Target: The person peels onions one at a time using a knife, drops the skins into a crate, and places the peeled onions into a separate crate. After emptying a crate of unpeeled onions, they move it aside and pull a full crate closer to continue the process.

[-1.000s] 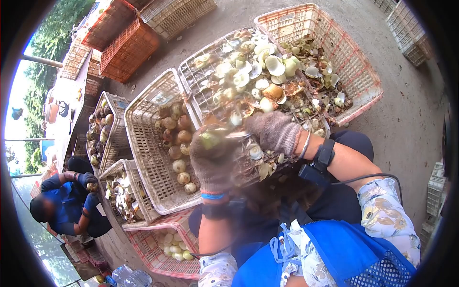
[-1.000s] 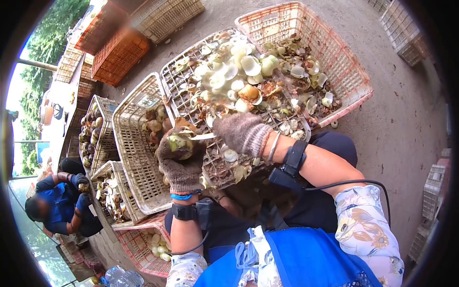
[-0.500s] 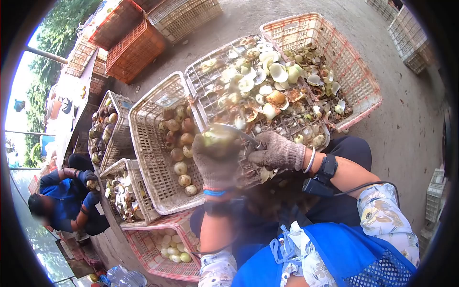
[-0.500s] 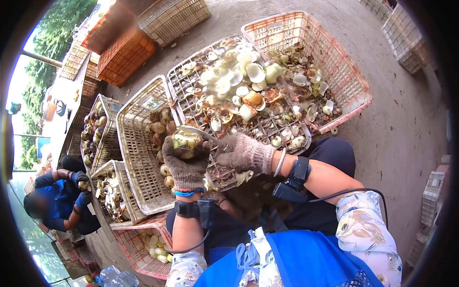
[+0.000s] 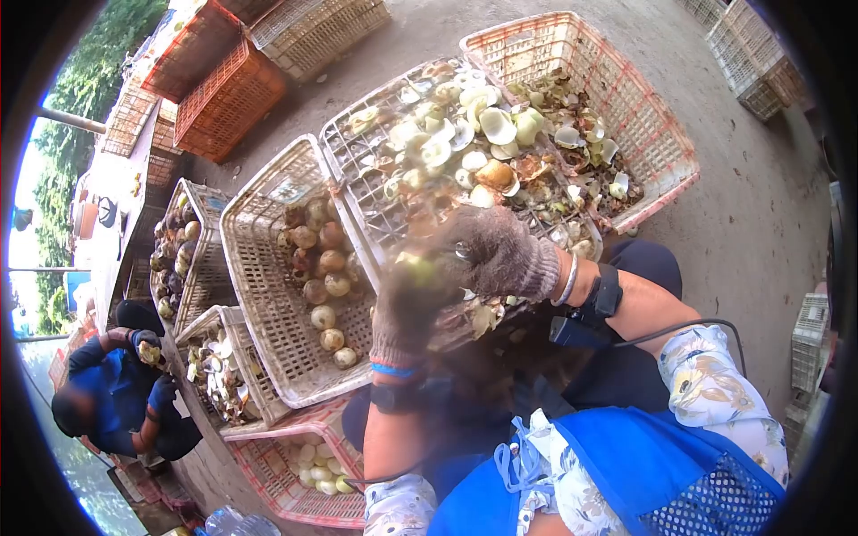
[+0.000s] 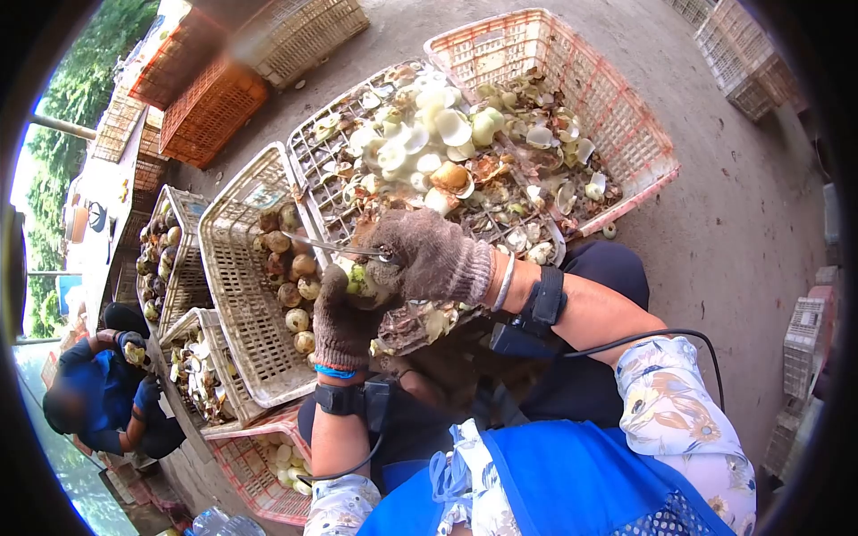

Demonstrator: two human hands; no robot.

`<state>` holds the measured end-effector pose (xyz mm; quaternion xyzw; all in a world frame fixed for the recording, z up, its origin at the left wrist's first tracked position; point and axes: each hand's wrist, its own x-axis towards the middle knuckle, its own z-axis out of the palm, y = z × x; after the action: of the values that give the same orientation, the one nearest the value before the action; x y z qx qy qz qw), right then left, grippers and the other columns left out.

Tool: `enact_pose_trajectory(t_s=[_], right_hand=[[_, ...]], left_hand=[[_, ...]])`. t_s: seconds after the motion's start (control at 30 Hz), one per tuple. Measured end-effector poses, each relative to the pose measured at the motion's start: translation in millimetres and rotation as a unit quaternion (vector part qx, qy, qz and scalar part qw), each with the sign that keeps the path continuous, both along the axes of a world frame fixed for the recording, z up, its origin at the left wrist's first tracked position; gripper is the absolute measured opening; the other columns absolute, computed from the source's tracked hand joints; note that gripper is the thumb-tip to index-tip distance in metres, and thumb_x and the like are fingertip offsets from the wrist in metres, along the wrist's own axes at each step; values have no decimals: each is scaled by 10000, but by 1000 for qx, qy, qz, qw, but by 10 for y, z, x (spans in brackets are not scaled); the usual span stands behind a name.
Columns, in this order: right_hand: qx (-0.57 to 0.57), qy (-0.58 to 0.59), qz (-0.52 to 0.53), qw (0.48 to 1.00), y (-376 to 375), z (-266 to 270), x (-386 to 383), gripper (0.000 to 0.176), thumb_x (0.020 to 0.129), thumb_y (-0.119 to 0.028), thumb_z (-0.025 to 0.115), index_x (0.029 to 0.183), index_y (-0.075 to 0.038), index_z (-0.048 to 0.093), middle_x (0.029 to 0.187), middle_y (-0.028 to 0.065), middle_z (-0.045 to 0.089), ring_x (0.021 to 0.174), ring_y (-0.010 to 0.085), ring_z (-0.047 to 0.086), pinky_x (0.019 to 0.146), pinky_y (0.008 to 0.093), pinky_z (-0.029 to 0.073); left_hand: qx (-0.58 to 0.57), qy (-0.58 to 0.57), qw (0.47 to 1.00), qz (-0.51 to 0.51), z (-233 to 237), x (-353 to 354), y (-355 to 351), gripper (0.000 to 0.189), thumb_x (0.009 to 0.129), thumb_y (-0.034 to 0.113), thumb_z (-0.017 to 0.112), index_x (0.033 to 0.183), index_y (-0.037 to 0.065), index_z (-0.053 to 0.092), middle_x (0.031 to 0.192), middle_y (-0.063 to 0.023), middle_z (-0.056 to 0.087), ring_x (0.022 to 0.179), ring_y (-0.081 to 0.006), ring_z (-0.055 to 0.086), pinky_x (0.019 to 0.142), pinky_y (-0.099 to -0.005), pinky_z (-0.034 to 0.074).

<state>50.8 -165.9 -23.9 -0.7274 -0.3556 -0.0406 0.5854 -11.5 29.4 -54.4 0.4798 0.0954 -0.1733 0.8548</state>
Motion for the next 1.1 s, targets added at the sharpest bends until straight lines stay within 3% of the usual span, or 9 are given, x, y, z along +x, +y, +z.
enact_pose_trajectory(t_s=[0.03,0.2,0.27,0.33,0.4,0.53,0.63,0.9,1.1], right_hand=[[-24,4,3,1000,-30,116,-19,296,718,-109,805,981,-55,681,896,125,687,802,251,671,720,339,538],[155,172,-111,966,-160,-147,330,185,814,-129,741,949,-53,639,859,78,691,816,148,668,693,286,553],[-240,98,-348,901,-374,-53,599,387,769,-269,775,1019,-16,624,881,161,688,827,333,666,754,407,552],[-202,-45,-403,891,-413,-252,650,471,758,-254,775,1111,11,609,879,178,680,830,385,653,766,437,539],[-133,-90,-369,916,-321,-131,512,486,754,-274,792,1102,25,633,836,166,673,799,323,656,735,408,529],[-13,263,-118,957,-50,273,28,240,806,-219,785,883,-21,675,773,36,657,682,53,560,585,246,477],[11,336,-74,939,86,335,-156,246,806,-218,773,909,-18,672,768,69,665,687,117,608,612,293,500],[-73,57,-157,983,108,20,-195,229,768,-144,694,970,-44,653,830,190,643,785,376,635,705,421,522],[-33,169,-185,968,49,-170,-47,214,760,-85,642,967,-35,616,814,178,624,747,310,630,630,406,534]], left_hand=[[254,-118,958,-54,-17,-18,19,515,880,329,637,1296,52,511,1194,-146,596,1069,-308,606,901,-495,525],[127,-103,985,54,-127,-54,69,495,841,212,691,1271,43,514,1205,-157,584,1062,-313,613,872,-508,540],[481,-306,819,65,35,-28,45,577,746,149,786,1243,33,517,1198,-152,585,1043,-293,622,872,-445,543],[629,-366,669,151,257,50,-25,635,669,142,851,1206,28,532,1171,-128,599,1043,-260,622,876,-377,530],[527,-289,779,183,282,93,-75,627,653,197,869,1169,27,556,1125,-110,621,1031,-235,625,881,-341,516],[640,-365,658,159,242,83,-60,510,739,213,818,1151,34,577,1105,-90,632,1059,-231,610,929,-348,494],[352,-252,892,128,-49,73,33,362,829,213,727,1132,57,606,1094,-70,636,1041,-216,608,928,-365,493],[34,-55,972,227,255,30,-390,535,850,128,662,1345,132,459,1175,-57,596,1038,-201,603,856,-348,522],[302,-167,933,99,-49,74,-205,486,838,123,665,1298,102,511,1214,-72,591,1119,-249,582,907,-399,519]])
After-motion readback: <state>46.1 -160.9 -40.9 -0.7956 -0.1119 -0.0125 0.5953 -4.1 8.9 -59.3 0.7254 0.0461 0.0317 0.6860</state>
